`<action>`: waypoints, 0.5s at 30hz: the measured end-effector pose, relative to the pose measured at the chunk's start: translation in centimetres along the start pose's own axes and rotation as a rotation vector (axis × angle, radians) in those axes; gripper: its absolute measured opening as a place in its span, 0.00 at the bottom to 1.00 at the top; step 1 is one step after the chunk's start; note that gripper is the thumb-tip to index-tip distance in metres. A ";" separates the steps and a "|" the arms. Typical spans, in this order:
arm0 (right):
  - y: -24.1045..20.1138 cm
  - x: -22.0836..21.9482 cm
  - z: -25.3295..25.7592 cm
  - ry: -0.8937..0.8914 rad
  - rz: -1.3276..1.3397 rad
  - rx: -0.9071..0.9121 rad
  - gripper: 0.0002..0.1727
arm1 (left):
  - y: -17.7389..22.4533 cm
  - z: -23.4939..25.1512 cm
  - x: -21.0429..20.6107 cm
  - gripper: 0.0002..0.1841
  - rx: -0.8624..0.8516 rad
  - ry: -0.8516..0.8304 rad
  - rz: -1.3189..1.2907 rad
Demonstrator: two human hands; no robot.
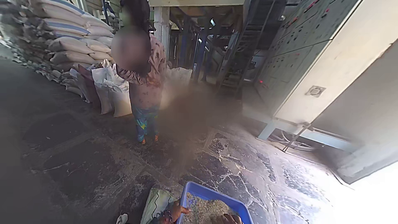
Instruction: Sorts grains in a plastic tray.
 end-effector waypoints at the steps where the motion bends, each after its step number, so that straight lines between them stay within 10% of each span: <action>1: 0.0 0.1 -0.3 0.006 -0.013 0.004 0.25 | 0.0 -0.2 0.0 0.27 -0.005 -0.001 0.012; 15: -1.3 0.6 -1.7 -0.006 -0.198 0.033 0.22 | -0.2 0.1 -0.3 0.29 -0.078 -0.064 -0.060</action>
Point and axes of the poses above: each hand's wrist, its own z-axis towards the middle knuckle, its own x-axis out of the back of the hand, y = z × x, the point moved 5 cm from there along z, towards the middle knuckle, and after that the axes turned 9 degrees about -x, right-handed, at the moved point
